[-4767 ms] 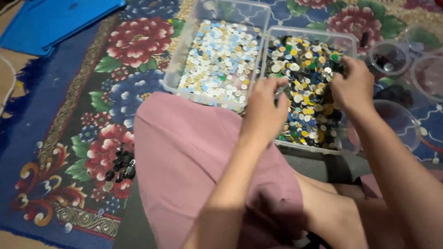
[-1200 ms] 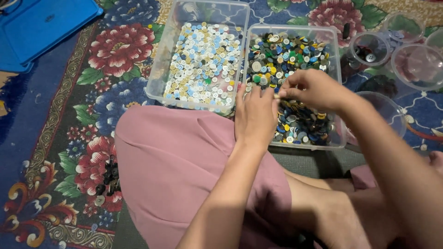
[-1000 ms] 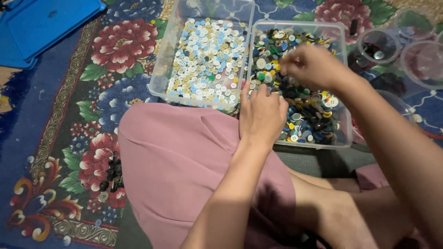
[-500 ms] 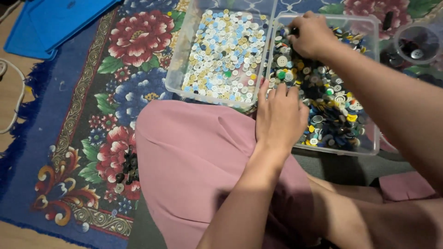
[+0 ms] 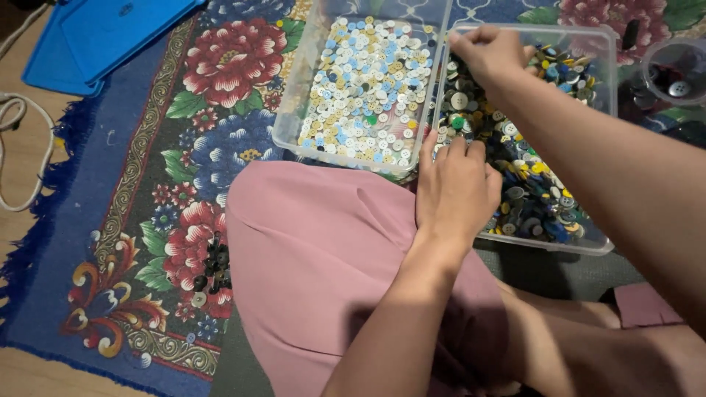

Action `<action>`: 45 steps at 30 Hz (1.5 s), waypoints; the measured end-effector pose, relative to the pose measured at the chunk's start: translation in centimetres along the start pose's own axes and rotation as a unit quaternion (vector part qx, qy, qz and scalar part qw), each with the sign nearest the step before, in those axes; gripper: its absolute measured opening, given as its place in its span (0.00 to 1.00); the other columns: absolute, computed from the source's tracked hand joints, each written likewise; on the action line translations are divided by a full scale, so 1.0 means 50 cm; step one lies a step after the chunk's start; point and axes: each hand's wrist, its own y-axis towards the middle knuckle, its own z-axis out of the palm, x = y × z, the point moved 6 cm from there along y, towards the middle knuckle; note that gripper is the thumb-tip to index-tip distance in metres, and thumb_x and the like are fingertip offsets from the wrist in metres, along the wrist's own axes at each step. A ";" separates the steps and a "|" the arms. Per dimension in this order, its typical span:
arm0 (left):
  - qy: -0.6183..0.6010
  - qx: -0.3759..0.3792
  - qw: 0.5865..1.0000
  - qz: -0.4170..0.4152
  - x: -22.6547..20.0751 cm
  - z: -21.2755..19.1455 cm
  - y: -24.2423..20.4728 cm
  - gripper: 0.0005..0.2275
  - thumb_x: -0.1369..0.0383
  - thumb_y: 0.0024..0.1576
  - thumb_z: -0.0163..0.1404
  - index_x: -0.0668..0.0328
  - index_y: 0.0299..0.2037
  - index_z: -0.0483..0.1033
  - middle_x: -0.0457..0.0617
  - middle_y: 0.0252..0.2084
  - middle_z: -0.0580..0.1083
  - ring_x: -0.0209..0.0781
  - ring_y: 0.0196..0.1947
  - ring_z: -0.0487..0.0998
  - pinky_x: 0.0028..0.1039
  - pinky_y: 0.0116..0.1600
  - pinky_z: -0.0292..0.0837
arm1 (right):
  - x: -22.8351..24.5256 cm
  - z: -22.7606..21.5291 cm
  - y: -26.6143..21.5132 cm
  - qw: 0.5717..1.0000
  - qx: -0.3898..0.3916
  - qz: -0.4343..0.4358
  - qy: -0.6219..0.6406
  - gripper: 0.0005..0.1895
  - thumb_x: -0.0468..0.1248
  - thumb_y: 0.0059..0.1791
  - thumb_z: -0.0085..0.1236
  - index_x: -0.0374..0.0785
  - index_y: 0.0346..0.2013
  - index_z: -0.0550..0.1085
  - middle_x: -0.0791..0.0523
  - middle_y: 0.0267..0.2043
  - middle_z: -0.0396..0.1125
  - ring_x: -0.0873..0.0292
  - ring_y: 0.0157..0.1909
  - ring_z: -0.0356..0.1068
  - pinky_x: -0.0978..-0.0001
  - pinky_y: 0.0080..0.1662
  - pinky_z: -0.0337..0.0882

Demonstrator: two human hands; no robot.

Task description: Sorting various buttons by color and size from a large bin into smaller containers.

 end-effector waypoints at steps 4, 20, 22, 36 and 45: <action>-0.004 -0.014 1.000 0.007 -0.002 0.000 0.000 0.06 0.75 0.50 0.51 0.70 0.33 0.78 0.62 0.33 0.75 0.58 0.36 0.76 0.43 0.73 0.57 | 0.016 -0.032 -0.068 0.999 0.036 0.015 -0.015 0.15 0.59 0.53 0.63 0.56 0.43 0.83 0.57 0.41 0.71 0.43 0.55 0.54 0.35 0.58 0.50; 0.059 0.014 0.998 0.030 -0.007 -0.005 -0.004 0.09 0.72 0.52 0.50 0.62 0.42 0.73 0.53 0.38 0.73 0.55 0.43 0.80 0.45 0.72 0.60 | 0.008 -0.224 -0.393 0.961 0.196 -0.136 -0.140 0.14 0.41 0.56 0.50 0.33 0.36 0.75 0.42 0.53 0.71 0.25 0.52 0.68 0.34 0.53 0.68; 0.066 0.024 0.997 0.026 -0.007 -0.004 -0.005 0.11 0.71 0.52 0.50 0.62 0.45 0.72 0.54 0.41 0.72 0.55 0.47 0.79 0.45 0.72 0.60 | 0.014 -0.241 -0.394 0.962 0.208 -0.119 -0.132 0.15 0.41 0.55 0.50 0.31 0.34 0.75 0.39 0.46 0.73 0.25 0.51 0.68 0.35 0.52 0.69; 0.070 -0.013 0.996 0.050 -0.005 0.012 -0.009 0.18 0.69 0.51 0.48 0.60 0.53 0.72 0.55 0.47 0.74 0.55 0.54 0.78 0.49 0.71 0.60 | -0.064 -0.141 -0.166 0.984 0.103 -0.140 -0.023 0.24 0.47 0.63 0.33 0.35 0.48 0.76 0.36 0.55 0.69 0.33 0.65 0.62 0.39 0.66 0.57; 0.098 0.064 0.992 0.041 0.013 0.053 -0.018 0.15 0.68 0.57 0.46 0.59 0.52 0.77 0.54 0.52 0.76 0.52 0.61 0.75 0.49 0.77 0.44 | 0.001 -0.192 -0.332 0.988 0.126 -0.069 0.058 0.20 0.48 0.61 0.41 0.38 0.45 0.77 0.43 0.51 0.72 0.40 0.62 0.67 0.42 0.63 0.62</action>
